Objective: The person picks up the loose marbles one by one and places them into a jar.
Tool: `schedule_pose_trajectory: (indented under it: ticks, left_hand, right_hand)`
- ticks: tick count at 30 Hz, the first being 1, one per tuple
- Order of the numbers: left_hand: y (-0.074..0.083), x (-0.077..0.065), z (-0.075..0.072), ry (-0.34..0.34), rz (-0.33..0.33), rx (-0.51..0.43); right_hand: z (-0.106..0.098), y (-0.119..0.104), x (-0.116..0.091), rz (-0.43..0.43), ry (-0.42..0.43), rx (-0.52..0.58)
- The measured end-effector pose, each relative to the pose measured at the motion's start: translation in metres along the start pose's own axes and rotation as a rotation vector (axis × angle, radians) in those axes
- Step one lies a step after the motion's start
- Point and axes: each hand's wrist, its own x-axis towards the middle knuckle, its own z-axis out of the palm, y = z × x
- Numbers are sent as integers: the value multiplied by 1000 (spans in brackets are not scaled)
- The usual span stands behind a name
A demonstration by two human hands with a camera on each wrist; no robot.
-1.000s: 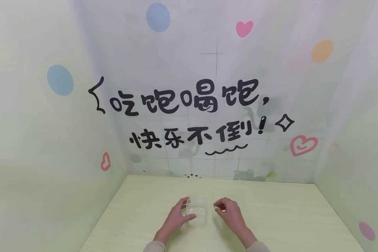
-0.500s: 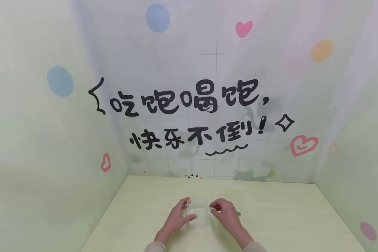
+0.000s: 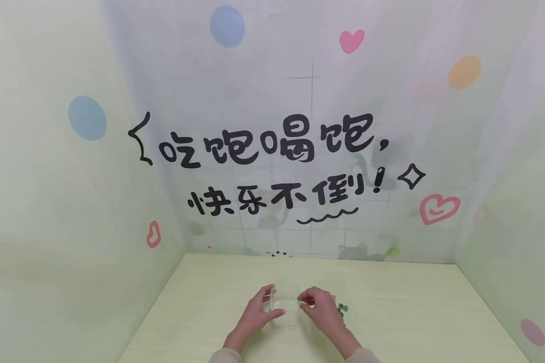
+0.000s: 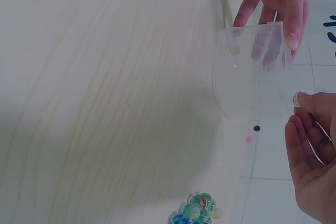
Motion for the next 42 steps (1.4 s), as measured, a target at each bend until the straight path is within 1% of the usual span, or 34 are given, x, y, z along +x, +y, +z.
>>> schedule_pose_trajectory:
  ticks: [8, 15, 23, 29, 37, 42]
  left_hand:
    - [5, -2, -1, -3, -13, 14]
    - [3, -1, -1, -4, -9, 10]
    - [3, -1, -1, -6, -9, 3]
    - [3, 0, 0, 0, -23, 11]
    - [-1, 2, 1, 7, -6, 10]
    - [-4, 3, 2, 7, -15, 3]
  right_hand:
    - [4, -2, 2, 7, -15, -9]
    - [5, -3, 3, 7, -18, -30]
    - [4, -2, 2, -7, -23, -27]
    - [2, -3, 1, -5, -14, -19]
    - [-3, 0, -1, -17, 11, -30]
    - [-6, 4, -1, -34, 27, -35]
